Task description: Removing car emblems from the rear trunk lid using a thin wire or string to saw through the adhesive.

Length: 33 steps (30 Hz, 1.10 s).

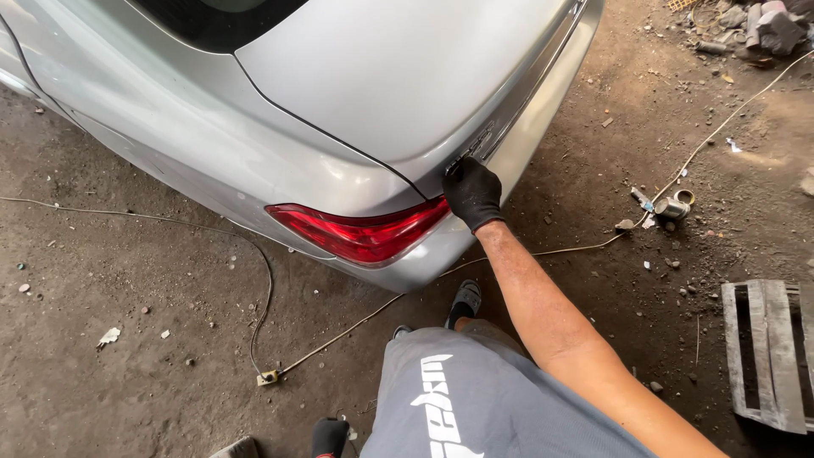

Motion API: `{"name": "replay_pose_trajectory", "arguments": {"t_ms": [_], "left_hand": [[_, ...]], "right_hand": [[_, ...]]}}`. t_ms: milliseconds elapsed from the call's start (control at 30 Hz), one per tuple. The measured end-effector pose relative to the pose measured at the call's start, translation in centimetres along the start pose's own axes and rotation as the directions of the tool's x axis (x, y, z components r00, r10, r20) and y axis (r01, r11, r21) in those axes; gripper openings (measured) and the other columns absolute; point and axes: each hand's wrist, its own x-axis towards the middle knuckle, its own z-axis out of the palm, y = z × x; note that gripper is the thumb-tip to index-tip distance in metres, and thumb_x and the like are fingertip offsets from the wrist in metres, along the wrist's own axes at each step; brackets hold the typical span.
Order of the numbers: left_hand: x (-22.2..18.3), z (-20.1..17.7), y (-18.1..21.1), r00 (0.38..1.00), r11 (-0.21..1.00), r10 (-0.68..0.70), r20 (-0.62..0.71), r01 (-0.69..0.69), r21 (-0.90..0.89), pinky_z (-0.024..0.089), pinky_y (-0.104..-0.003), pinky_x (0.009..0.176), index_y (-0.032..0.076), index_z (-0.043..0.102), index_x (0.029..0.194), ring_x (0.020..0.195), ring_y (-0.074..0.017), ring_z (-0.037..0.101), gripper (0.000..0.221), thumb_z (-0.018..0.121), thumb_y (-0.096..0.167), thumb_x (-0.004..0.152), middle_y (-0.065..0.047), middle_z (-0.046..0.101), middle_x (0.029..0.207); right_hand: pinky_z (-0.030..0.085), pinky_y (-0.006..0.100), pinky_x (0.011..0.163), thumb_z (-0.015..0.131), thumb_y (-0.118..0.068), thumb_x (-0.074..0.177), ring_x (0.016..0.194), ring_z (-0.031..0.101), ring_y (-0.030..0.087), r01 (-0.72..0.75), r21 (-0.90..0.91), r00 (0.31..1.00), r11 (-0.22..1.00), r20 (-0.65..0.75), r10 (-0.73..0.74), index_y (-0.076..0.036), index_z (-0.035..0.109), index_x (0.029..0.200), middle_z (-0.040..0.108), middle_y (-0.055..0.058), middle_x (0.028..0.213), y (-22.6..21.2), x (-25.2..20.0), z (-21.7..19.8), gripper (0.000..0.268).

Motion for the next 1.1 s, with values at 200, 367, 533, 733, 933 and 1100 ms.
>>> {"name": "replay_pose_trajectory", "arguments": {"t_ms": [200,367,533,733,933,1100], "left_hand": [[0.2,-1.2,1.2,0.862,0.828,-0.496,0.107,0.506,-0.241,0.057,-0.033,0.063,0.003,0.081,0.069,0.062,-0.0219,0.076,0.021,0.072,0.02,0.078,-0.013,0.075,0.065],[-1.8,0.3,-0.6,0.792,0.752,-0.577,0.197,0.61,-0.251,0.058,-0.035,0.067,0.001,0.083,0.076,0.067,-0.0227,0.076,0.026,0.077,0.026,0.078,-0.014,0.077,0.071],[-4.2,2.3,-0.5,0.785,0.795,-0.576,0.228,0.603,-0.065,0.058,-0.036,0.08,0.007,0.082,0.092,0.085,-0.023,0.076,0.039,0.08,0.043,0.077,-0.012,0.079,0.085],[-3.8,2.8,3.1,0.704,0.663,-0.672,0.229,0.71,-0.236,0.058,-0.042,0.072,0.004,0.077,0.092,0.076,-0.0296,0.076,0.045,0.072,0.048,0.088,-0.02,0.079,0.085],[-1.1,-0.3,16.8,0.859,0.794,-0.51,-0.041,0.453,-0.405,0.057,-0.039,0.056,0.007,0.076,0.095,0.058,-0.0233,0.072,0.035,0.06,0.038,0.09,-0.014,0.076,0.077],[3.9,-9.0,36.8,0.934,0.711,-0.246,-0.259,-0.007,-0.703,0.056,-0.032,0.063,0.0,0.078,0.101,0.071,-0.0167,0.072,0.034,0.064,0.03,0.093,-0.011,0.074,0.084]], "right_hand": [[0.057,0.051,0.068,0.058,-0.03,0.097,0.082,0.071,0.039,0.04,-0.002,0.999,0.999,-0.024,-0.04,-0.008,0.071,0.09,0.073,0.016,0.087,0.0,-0.1,-1.2,0.027],[0.057,0.051,0.072,0.061,-0.032,0.096,0.083,0.071,0.039,0.028,0.062,0.999,0.998,0.019,-0.029,-0.01,0.073,0.093,0.073,0.017,0.087,0.3,0.2,-2.8,0.025],[0.057,0.05,0.071,0.065,-0.028,0.088,0.082,0.071,0.039,0.115,0.095,0.993,0.989,-0.025,-0.113,-0.011,0.074,0.093,0.073,0.018,0.087,2.7,0.6,-2.9,0.02],[0.057,0.05,0.072,0.071,-0.025,0.078,0.08,0.069,0.042,0.199,0.111,0.977,0.974,0.06,-0.206,-0.009,0.071,0.088,0.071,0.018,0.084,5.4,1.6,-3.1,0.019],[0.056,0.049,0.074,0.066,-0.023,0.08,0.081,0.069,0.04,0.19,0.302,0.967,0.934,0.105,-0.23,-0.008,0.069,0.087,0.071,0.018,0.084,8.5,2.3,-4.5,0.017],[0.056,0.045,0.073,0.063,-0.023,0.08,0.076,0.071,0.034,0.125,0.481,0.939,0.868,0.225,-0.26,-0.008,0.07,0.09,0.073,0.014,0.081,11.8,3.4,-7.0,0.02]]}}
